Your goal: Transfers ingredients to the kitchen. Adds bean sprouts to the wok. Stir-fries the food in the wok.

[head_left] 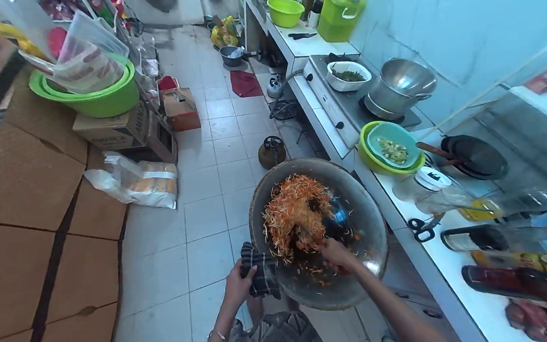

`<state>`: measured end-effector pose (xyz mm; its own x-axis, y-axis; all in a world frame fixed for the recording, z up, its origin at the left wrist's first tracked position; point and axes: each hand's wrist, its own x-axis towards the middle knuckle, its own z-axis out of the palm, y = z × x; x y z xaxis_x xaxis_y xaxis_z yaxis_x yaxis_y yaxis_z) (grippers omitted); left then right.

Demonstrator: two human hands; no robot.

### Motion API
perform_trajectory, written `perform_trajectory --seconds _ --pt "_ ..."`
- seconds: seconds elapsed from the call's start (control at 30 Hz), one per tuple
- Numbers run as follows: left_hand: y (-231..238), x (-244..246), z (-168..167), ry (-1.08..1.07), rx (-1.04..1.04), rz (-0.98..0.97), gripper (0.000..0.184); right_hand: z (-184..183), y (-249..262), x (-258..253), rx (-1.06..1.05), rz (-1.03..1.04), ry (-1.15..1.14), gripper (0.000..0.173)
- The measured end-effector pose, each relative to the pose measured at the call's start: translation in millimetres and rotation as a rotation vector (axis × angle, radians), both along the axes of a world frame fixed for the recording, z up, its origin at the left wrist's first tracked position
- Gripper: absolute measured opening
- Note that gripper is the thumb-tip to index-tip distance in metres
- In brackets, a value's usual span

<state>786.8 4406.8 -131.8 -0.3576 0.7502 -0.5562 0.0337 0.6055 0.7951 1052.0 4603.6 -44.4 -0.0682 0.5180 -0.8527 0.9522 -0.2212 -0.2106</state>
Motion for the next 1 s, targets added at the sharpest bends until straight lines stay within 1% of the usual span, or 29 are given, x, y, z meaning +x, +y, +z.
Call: perform_trajectory --seconds 0.03,0.1,0.17,0.23,0.3,0.33,0.4,0.5,0.53,0.6,0.67,0.7,0.77,0.83,0.9,0.97,1.0 --pt "0 -1 1 -0.006 0.005 -0.003 0.043 -15 -3 -8 0.103 -0.055 0.013 0.045" --pt "-1 -3 3 -0.019 0.012 -0.012 0.043 -23 -9 -7 0.286 -0.104 0.027 0.043" --pt "-1 -5 3 -0.023 0.013 -0.009 0.043 -10 -21 9 0.417 -0.052 -0.022 0.045" --pt "-3 -2 3 -0.020 0.002 0.007 0.043 8 -49 31 0.497 0.037 -0.141 0.054" --pt "-2 0 4 -0.014 -0.006 0.018 0.042 12 -77 53 0.581 0.128 -0.202 0.059" --pt "-1 0 4 -0.010 -0.012 0.018 0.041 13 -85 63 0.582 0.173 -0.218 0.059" --pt "-1 -1 1 -0.009 -0.017 0.003 0.040 30 -85 74 0.488 0.219 -0.275 0.059" --pt "-3 -1 0 -0.005 -0.012 -0.012 0.042 72 -62 86 0.372 0.231 -0.328 0.055" --pt "-3 0 1 0.003 -0.015 -0.009 0.042 88 -52 91 0.290 0.226 -0.336 0.049" --pt "-2 3 4 0.022 -0.031 -0.013 0.042 107 -37 99 0.055 0.263 -0.335 0.036" --pt "0 4 4 0.028 -0.031 -0.016 0.041 114 -35 92 -0.178 0.311 -0.267 0.037" --pt "-1 4 4 0.026 -0.030 -0.016 0.041 110 -39 83 -0.247 0.308 -0.182 0.039" --pt "-4 5 3 0.024 -0.029 -0.007 0.041 90 -48 47 -0.260 0.246 0.021 0.042" --pt "-5 7 4 0.029 -0.032 -0.003 0.042 53 -52 2 -0.154 0.089 0.172 0.043" --pt "-4 6 5 0.023 -0.033 -0.004 0.042 11 -44 -39 -0.004 -0.116 0.244 0.044" --pt "-4 2 7 0.005 -0.022 -0.009 0.041 -21 -29 -62 0.127 -0.318 0.293 0.045" --pt "-3 2 8 -0.011 -0.011 -0.014 0.041 -34 -23 -62 0.177 -0.428 0.330 0.046"
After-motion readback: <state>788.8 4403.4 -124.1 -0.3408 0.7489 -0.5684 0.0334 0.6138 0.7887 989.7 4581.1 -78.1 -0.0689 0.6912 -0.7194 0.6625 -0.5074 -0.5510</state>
